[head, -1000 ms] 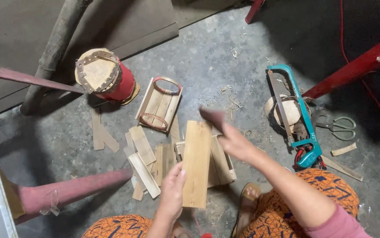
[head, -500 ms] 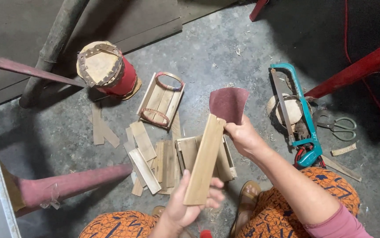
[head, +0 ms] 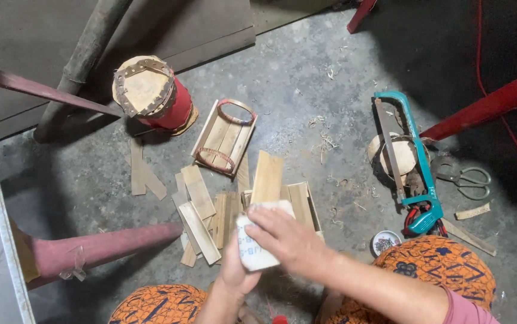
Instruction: A person is sanding small wooden planks and components of a wooden basket using sandpaper on a workshop floor.
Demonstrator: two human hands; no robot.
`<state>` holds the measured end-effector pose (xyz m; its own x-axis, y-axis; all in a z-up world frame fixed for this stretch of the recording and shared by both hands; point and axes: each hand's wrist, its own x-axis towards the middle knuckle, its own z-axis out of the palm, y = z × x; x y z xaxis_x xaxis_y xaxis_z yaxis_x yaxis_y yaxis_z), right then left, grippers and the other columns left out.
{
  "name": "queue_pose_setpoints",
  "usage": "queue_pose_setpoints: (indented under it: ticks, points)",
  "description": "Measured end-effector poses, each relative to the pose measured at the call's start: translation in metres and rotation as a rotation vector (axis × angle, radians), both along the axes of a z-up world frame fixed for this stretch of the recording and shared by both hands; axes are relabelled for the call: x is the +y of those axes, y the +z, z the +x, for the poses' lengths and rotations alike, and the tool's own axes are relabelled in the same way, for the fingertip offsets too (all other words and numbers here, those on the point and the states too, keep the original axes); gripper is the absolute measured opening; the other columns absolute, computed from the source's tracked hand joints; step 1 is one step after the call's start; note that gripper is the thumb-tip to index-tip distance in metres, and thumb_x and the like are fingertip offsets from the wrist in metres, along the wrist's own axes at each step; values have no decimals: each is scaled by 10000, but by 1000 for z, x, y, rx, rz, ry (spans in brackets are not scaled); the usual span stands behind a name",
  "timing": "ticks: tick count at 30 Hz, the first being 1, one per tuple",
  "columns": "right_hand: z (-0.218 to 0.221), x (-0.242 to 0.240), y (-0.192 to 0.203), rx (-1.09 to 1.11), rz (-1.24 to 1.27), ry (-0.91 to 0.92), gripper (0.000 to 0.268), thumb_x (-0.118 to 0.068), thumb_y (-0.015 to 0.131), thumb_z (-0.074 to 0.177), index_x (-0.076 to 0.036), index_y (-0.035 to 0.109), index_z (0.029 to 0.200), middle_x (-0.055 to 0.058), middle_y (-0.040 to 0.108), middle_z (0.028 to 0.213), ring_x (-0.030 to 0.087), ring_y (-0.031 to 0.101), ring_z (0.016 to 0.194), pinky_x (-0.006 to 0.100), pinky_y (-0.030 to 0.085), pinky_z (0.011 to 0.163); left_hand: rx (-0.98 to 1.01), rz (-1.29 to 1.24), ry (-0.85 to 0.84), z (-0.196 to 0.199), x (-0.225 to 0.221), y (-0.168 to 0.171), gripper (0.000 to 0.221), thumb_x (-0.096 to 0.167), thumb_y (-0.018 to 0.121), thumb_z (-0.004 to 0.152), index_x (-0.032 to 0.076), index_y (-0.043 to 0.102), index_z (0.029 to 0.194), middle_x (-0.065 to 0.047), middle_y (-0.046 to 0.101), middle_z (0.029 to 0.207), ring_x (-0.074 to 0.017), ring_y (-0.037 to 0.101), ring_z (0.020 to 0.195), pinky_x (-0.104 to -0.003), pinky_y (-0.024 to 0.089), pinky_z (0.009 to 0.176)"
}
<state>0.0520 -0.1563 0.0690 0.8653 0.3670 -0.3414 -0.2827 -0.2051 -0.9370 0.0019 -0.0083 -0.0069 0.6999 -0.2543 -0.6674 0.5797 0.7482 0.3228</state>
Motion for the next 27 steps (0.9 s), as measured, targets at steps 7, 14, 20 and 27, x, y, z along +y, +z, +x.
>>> queue_pose_setpoints:
  ticks: [7,14,20,27]
  points:
    - [32,-21,2,-480,-557,67,506,-313,469,834,-148,497,1311,92,552,1212,224,566,936,262,569,528,-11,-97,-280,-4,3,9,720,573,385,979,-20,572,1341,-239,663,1001,-284,636,755,-356,498,618]
    - [0,-6,27,-4,-248,186,584,-627,367,908,-160,583,1184,29,642,1164,177,594,1087,350,449,966,38,-55,24,-2,12,-14,466,356,464,1010,46,625,1320,-210,692,1205,-342,651,1098,-500,522,954]
    - [56,-74,-50,-448,-828,29,965,132,727,660,-264,383,1470,25,349,1584,320,428,1327,559,503,957,39,-188,-274,-5,10,7,662,515,506,926,-23,585,1303,-225,639,983,-298,582,764,-349,454,565]
    - [16,-23,30,-251,-149,-274,549,-485,304,999,-92,608,1234,54,662,1200,187,607,1129,371,430,1053,-64,-180,-153,0,12,2,606,131,617,977,44,363,1521,-63,654,825,-70,557,487,-170,448,344]
